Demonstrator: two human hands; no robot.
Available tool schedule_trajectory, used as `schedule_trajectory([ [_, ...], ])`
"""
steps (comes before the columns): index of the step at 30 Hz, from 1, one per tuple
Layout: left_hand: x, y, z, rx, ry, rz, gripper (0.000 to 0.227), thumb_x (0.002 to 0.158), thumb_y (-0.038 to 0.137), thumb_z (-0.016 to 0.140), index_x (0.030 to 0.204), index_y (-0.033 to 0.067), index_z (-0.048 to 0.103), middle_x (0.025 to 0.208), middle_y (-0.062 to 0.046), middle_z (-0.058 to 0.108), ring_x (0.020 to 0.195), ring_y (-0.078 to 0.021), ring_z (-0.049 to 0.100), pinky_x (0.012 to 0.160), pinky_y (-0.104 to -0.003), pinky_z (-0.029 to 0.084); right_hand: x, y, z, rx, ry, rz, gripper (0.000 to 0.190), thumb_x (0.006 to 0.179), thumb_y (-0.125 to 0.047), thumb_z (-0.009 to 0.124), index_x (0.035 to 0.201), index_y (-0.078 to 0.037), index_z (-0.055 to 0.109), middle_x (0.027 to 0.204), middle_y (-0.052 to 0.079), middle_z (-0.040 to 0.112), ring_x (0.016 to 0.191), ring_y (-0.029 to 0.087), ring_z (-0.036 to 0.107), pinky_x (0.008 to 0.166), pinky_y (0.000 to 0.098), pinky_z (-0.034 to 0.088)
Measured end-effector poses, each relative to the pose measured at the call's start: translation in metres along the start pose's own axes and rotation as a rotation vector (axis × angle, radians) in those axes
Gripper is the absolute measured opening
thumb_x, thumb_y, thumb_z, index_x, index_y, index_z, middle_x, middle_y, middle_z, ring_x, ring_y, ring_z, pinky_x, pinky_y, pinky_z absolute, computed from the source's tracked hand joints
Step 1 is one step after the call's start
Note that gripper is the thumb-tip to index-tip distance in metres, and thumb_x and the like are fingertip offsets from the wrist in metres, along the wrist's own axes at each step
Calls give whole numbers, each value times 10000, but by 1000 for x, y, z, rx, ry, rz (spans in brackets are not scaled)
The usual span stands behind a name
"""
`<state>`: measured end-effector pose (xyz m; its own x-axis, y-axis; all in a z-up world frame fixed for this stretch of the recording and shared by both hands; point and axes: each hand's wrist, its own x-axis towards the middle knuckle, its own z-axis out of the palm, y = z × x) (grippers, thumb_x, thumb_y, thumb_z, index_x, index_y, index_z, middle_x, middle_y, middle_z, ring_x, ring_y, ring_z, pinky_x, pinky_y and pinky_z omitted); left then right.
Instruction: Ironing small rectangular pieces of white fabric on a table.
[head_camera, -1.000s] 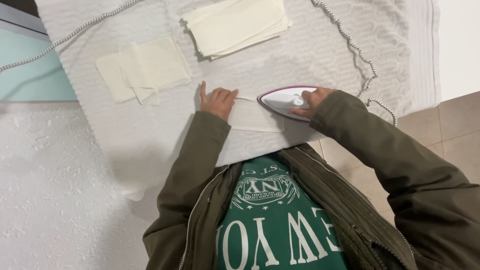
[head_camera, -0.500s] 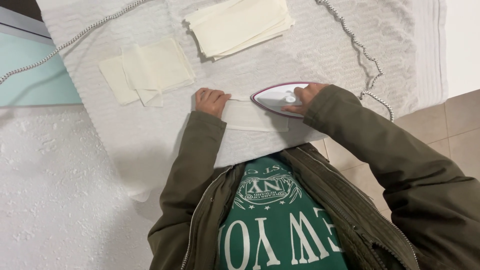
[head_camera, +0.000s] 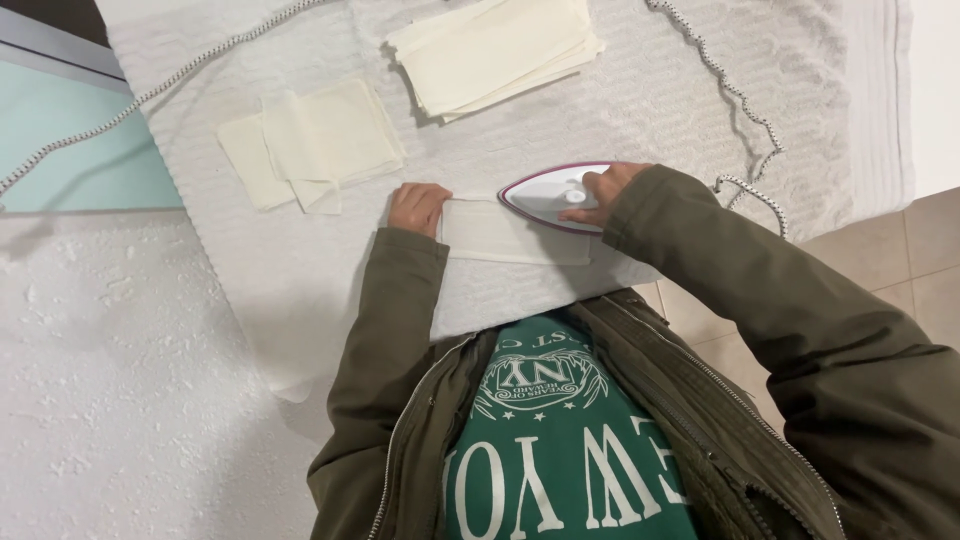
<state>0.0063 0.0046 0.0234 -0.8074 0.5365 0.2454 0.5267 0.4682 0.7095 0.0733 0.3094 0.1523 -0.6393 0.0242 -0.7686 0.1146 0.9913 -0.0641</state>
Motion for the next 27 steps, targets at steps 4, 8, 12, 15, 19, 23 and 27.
schedule_trajectory([
  [4, 1, 2, -5, 62, -4, 86, 228, 843, -89, 669, 1028, 25, 738, 1066, -99, 692, 1044, -302, 629, 928, -396, 523, 0, -5, -3, 23, -2, -6, 744, 944, -733, 457, 1304, -103, 623, 1119, 200, 699, 1061, 347, 691, 916, 491, 563],
  [8, -4, -8, 0, 93, 28, 106, 249, 822, -65, 678, 1028, 50, 755, 1074, -86, 689, 1041, -295, 630, 921, -394, 516, 4, -15, -5, 9, 8, -26, 754, 948, -734, 442, 1324, -102, 609, 1165, 199, 676, 1098, 343, 672, 940, 484, 550],
  [12, -8, -16, 2, 153, 14, 105, 262, 844, -32, 678, 1061, 83, 769, 1093, -61, 691, 1062, -270, 633, 948, -399, 500, 8, -25, -9, -3, -5, -31, 771, 950, -742, 428, 1338, -96, 594, 1177, 203, 665, 1109, 338, 666, 947, 481, 549],
  [15, -8, -13, -6, 204, -24, 127, 329, 815, -19, 668, 1104, 93, 777, 1129, -72, 686, 1098, -280, 624, 975, -425, 474, 11, -35, -13, -23, -47, -18, 776, 959, -736, 414, 1369, -97, 575, 1185, 206, 670, 1108, 336, 680, 947, 483, 560],
  [19, -13, -10, -13, 213, -28, 102, 353, 851, -50, 648, 1142, 105, 773, 1207, -78, 682, 1151, -282, 616, 999, -426, 462, 17, -41, -12, -26, -63, -29, 780, 977, -733, 398, 1379, -86, 568, 1204, 215, 663, 1121, 339, 677, 951, 486, 562],
  [23, -18, -12, -14, 254, 1, 98, 371, 861, -67, 638, 1163, 102, 772, 1265, -88, 674, 1161, -296, 608, 1005, -436, 458, 27, -53, -11, 15, -28, -51, 785, 964, -738, 408, 1372, -85, 560, 1257, 215, 622, 1171, 350, 628, 973, 495, 532],
  [27, -28, -11, -19, 153, 61, -25, 413, 879, -123, 577, 1236, 38, 708, 1348, -134, 634, 1234, -340, 589, 1064, -414, 503, 34, -70, -18, 25, -30, -62, 780, 955, -735, 420, 1368, -90, 565, 1271, 209, 613, 1176, 350, 625, 973, 496, 529],
])
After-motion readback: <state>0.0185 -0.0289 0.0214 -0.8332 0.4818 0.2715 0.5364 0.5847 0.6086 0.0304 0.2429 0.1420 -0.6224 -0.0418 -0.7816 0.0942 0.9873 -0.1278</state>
